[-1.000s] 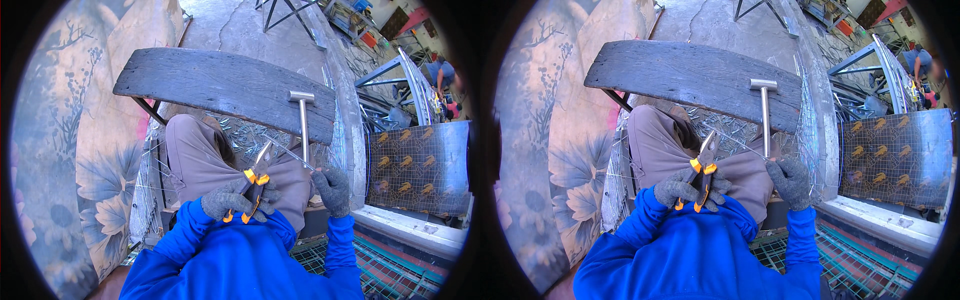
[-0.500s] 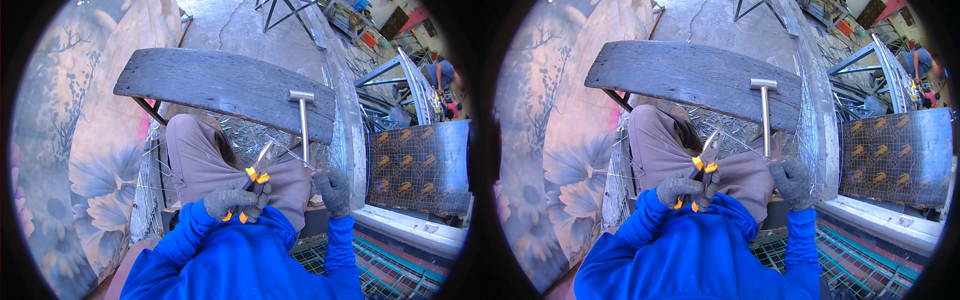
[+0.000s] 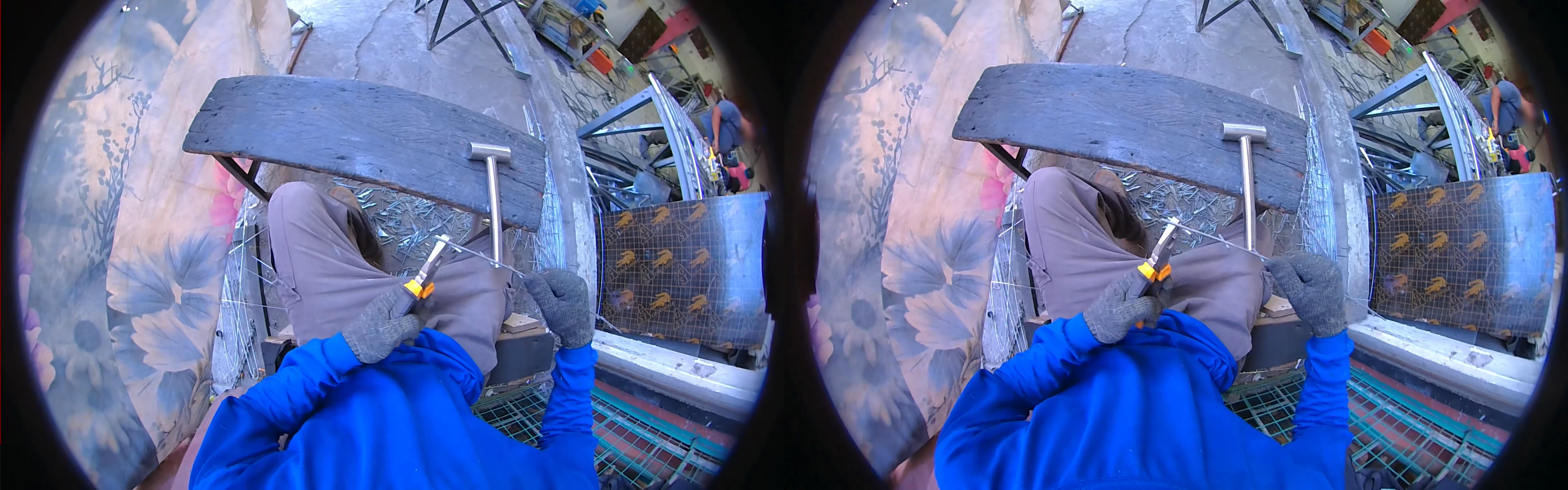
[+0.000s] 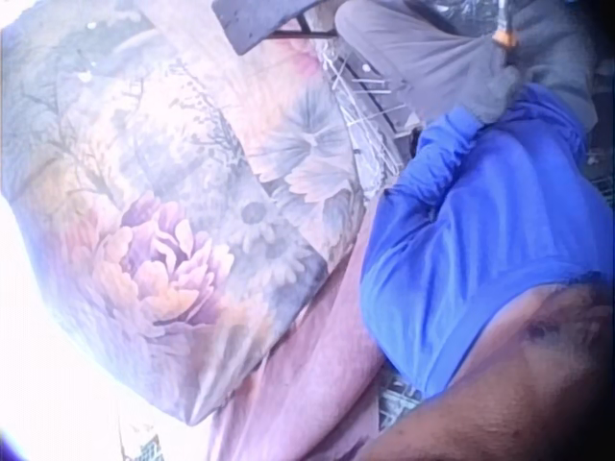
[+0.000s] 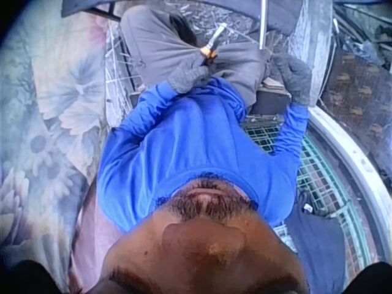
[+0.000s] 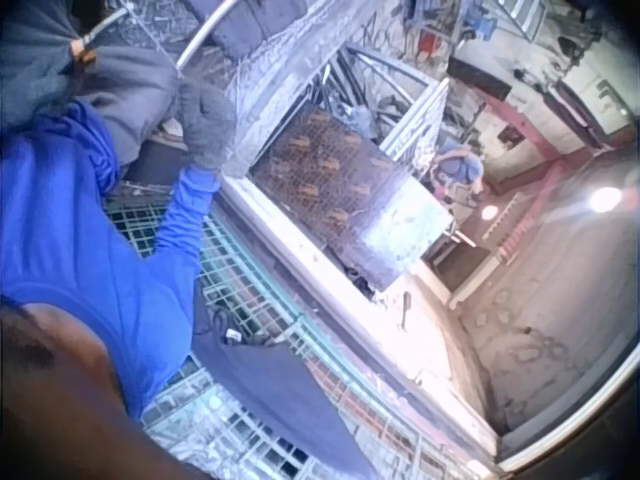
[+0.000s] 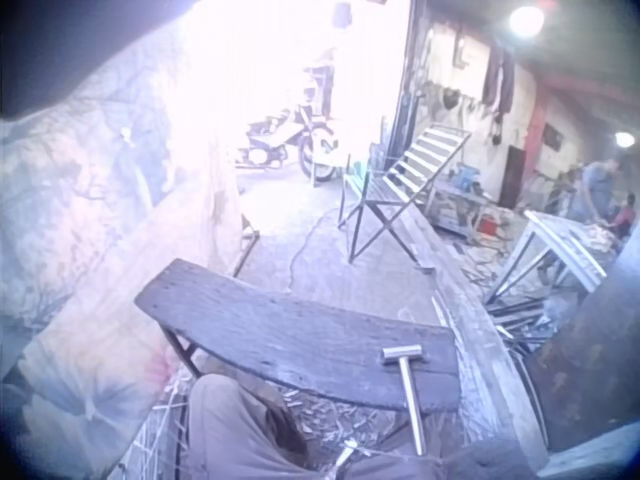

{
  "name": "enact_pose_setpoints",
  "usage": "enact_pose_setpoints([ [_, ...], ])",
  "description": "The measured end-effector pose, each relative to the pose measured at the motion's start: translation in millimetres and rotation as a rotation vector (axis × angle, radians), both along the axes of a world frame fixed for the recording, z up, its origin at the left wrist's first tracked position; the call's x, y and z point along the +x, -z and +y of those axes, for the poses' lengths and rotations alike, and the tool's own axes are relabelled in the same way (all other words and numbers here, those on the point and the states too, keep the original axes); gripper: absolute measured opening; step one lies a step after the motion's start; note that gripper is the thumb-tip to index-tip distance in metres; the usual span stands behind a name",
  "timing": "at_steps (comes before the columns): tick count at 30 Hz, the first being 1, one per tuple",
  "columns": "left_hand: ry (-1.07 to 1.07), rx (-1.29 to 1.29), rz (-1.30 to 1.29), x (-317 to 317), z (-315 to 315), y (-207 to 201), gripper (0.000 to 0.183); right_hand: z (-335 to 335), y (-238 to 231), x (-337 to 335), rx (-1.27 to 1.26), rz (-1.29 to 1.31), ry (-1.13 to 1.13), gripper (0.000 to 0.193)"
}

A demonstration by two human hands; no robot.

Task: Straightening and preparing metal rods using a hammer and pliers.

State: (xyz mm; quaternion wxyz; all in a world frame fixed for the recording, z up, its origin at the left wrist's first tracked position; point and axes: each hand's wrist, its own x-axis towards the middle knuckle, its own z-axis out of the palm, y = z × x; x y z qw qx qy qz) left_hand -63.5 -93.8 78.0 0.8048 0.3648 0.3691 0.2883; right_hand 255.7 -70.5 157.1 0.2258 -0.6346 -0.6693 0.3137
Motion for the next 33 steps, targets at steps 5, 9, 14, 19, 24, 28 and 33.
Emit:
enact_pose_setpoints([
  [5,0.053,-0.075,-0.07,-15,13,-6,0.036,2,-10,-2,0.017,-0.167,-0.056,0.027],
  [9,0.207,-0.302,-0.447,-17,15,-14,0.039,2,10,3,0.044,-0.108,-0.071,0.03],
  [14,0.116,-0.462,-0.86,5,8,-15,0.046,-6,37,-9,-0.168,0.264,0.175,0.037],
  [19,0.022,-0.794,-0.871,8,16,3,0.058,-11,40,-10,-0.077,0.276,0.22,0.033],
  [24,0.103,-0.682,-0.609,8,16,2,0.065,-13,33,-16,-0.069,0.22,0.25,0.029],
  [28,0.249,-0.658,-0.641,10,15,-1,0.077,-9,33,-23,-0.05,0.218,0.206,0.026],
  [33,0.252,-0.67,-0.638,14,19,-16,0.076,-5,22,-26,-0.076,0.121,0.133,0.022],
])
